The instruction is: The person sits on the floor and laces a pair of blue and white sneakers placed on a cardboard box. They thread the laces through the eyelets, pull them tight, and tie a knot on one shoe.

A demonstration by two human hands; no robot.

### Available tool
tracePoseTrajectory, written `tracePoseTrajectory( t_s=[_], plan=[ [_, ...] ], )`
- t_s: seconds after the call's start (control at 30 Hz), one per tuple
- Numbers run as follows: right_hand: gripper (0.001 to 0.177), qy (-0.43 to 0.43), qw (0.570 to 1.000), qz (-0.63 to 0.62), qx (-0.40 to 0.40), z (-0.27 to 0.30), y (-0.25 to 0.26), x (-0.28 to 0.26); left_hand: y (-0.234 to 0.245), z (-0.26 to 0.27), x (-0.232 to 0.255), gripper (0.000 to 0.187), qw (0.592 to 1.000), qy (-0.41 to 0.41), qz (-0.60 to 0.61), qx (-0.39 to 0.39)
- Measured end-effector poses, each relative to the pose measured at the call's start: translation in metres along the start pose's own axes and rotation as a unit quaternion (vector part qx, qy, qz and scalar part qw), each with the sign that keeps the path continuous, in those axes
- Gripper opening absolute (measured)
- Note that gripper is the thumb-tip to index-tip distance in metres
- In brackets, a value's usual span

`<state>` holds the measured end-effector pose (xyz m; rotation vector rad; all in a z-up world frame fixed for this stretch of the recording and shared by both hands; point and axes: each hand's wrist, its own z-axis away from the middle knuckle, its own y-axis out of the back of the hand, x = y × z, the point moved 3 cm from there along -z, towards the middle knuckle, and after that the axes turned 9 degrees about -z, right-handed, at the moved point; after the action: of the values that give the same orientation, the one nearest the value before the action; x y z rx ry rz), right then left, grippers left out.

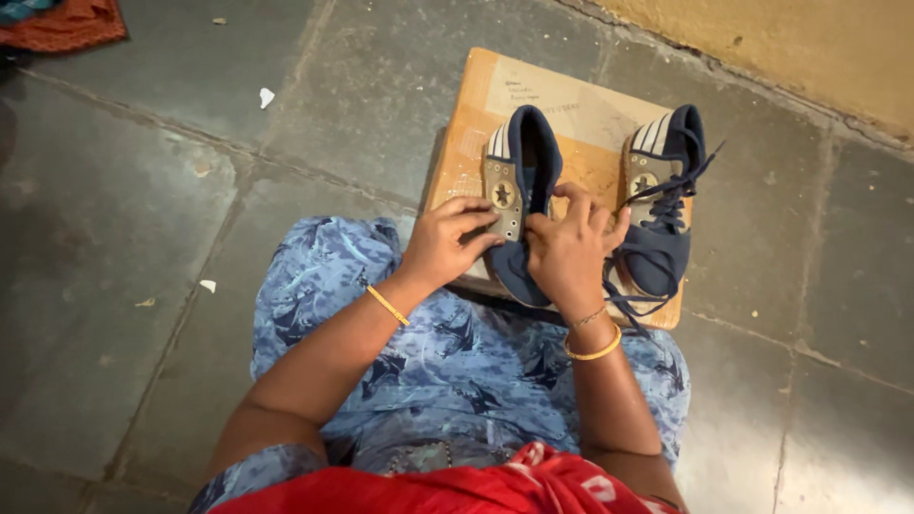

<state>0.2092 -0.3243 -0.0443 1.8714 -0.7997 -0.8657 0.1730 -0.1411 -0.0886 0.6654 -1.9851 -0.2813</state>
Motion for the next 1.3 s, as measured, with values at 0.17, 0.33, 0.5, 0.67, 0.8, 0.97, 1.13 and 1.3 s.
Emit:
tracePoseTrajectory(
  t_s=[0.17, 0.33, 0.5, 0.67, 0.8, 0.97, 1.13, 1.3],
  plan=[
    [0.015, -0.009, 0.994, -0.111, -0.017, -0.003, -0.005, 0.013, 0.000, 0.001, 0.000, 0.028, 1.000, -0.006, 0.002, 0.002],
    [0.014, -0.015, 0.990, -0.136, -0.016, 0.000, -0.018, 0.019, -0.003, 0.001, 0.000, 0.028, 1.000, 0.003, 0.002, 0.003],
    [0.015, -0.015, 0.981, -0.186, -0.042, -0.003, -0.024, 0.028, -0.002, 0.001, 0.002, 0.025, 0.999, 0.027, 0.033, -0.008],
    [0.019, -0.021, 0.982, -0.184, -0.022, -0.003, -0.025, 0.030, 0.003, -0.001, 0.014, 0.015, 0.998, -0.063, -0.009, 0.012],
    [0.023, -0.008, 0.980, -0.197, -0.037, 0.001, -0.022, 0.025, 0.005, 0.004, 0.021, 0.011, 0.987, -0.078, -0.134, 0.052],
    [0.029, -0.007, 0.981, -0.187, -0.054, 0.004, -0.009, 0.020, 0.006, 0.008, -0.012, 0.013, 0.978, -0.015, -0.171, 0.117],
    [0.032, -0.017, 0.979, -0.195, -0.062, 0.004, 0.004, 0.018, 0.097, 0.026, -0.113, 0.013, 0.963, 0.055, -0.053, 0.260],
    [0.035, 0.010, 0.976, -0.207, -0.063, 0.002, 0.005, 0.021, 0.269, 0.108, -0.189, 0.020, 0.873, 0.143, 0.116, 0.451]
  ],
)
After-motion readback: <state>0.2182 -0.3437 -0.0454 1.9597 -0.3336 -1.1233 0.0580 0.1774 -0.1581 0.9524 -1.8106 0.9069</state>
